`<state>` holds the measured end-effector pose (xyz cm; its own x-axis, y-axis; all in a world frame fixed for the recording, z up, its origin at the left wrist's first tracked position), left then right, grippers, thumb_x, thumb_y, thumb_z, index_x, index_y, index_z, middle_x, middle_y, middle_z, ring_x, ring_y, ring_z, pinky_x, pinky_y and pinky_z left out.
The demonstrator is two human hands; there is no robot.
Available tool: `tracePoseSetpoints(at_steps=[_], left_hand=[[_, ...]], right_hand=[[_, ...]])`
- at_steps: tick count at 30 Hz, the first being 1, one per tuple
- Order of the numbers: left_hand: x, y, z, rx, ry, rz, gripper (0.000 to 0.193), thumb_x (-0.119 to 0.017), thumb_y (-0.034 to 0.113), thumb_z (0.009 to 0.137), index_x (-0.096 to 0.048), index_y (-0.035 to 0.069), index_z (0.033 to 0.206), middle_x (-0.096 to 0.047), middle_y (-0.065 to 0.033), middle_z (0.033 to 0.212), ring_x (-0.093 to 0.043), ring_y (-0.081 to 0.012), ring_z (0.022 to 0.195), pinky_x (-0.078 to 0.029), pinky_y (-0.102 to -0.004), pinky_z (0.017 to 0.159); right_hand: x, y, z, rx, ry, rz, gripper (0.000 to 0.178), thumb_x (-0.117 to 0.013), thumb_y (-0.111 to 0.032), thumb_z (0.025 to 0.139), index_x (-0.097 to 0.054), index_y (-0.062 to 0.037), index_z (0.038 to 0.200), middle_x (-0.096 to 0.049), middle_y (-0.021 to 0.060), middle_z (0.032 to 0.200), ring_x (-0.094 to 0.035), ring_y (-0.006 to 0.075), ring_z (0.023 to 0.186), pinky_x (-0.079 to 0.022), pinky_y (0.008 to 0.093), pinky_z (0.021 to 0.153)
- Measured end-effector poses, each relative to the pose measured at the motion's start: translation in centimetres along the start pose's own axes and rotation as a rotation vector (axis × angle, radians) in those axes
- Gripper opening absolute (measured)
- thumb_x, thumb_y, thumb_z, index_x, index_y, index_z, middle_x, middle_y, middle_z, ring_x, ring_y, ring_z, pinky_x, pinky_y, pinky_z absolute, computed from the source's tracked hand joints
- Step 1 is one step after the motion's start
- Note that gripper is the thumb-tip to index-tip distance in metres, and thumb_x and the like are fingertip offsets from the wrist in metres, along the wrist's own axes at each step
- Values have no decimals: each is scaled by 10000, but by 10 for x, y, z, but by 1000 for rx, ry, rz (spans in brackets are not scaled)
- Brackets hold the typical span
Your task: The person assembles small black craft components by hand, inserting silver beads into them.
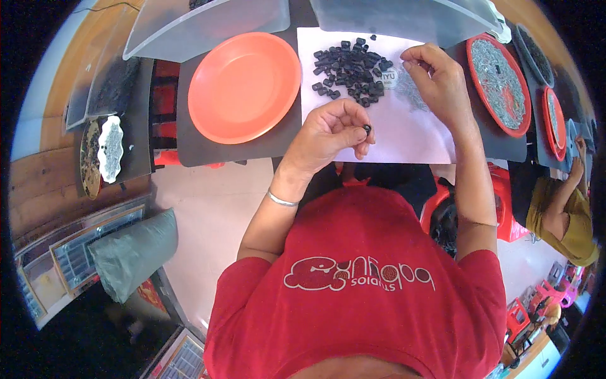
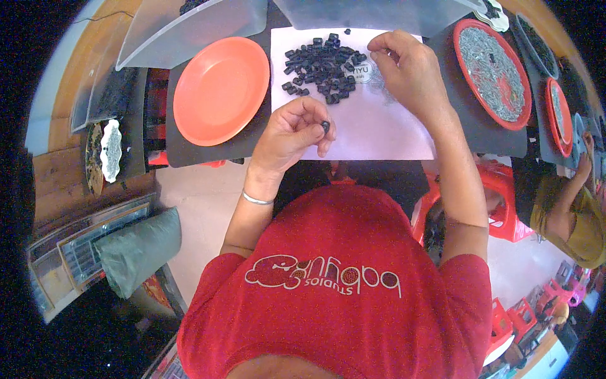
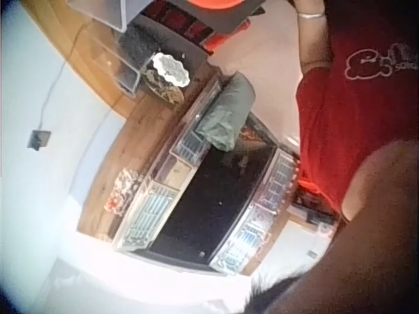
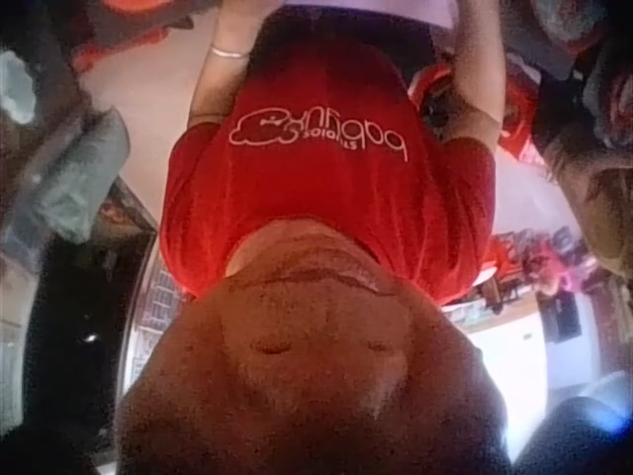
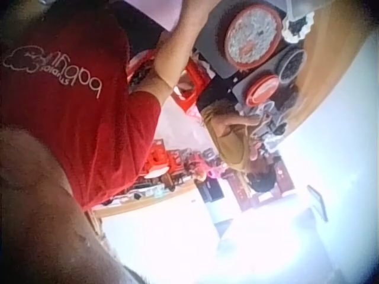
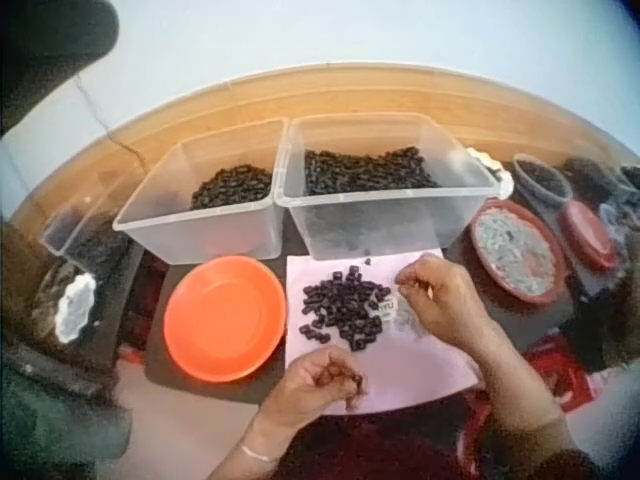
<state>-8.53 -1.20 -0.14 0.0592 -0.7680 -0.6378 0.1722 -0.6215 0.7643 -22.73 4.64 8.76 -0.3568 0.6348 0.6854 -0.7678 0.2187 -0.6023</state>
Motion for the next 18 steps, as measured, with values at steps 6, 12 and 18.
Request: tracePoseSetpoints(at_steps=[6,12,18], left_hand=[[5,1,0,-11,29,-19,107,-568,18,843,-571,0,948,-606,-99,802,-580,-142,656,-485,-256,573],[10,-1,1,0,86,-83,167,-610,130,835,-567,21,954,-582,-91,836,-536,-141,660,-451,-249,597],[14,-3,2,-1,99,-128,125,-582,78,851,-580,21,963,-617,-85,817,-580,-153,681,-468,-261,609]], right_hand=[[-12,7,-2,36,-158,-99,97,-589,-67,748,-627,-33,830,-592,89,761,-562,222,661,-449,314,620],[-38,-5,-6,165,-277,-213,112,-565,-110,729,-645,-72,799,-594,103,791,-587,286,772,-472,379,668],[-52,-1,-1,142,-218,-406,126,-567,-78,729,-631,-62,836,-589,88,831,-580,270,839,-468,370,712]])
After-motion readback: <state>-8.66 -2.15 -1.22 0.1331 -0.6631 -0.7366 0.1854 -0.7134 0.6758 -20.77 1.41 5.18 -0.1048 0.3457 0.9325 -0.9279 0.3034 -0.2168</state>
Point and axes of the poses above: each hand's wrist, its own z-axis towards the middle knuckle, its own x-axis out of the back of the hand, y = z × x, the point moved 10 cm from there along z, towards the middle knuckle
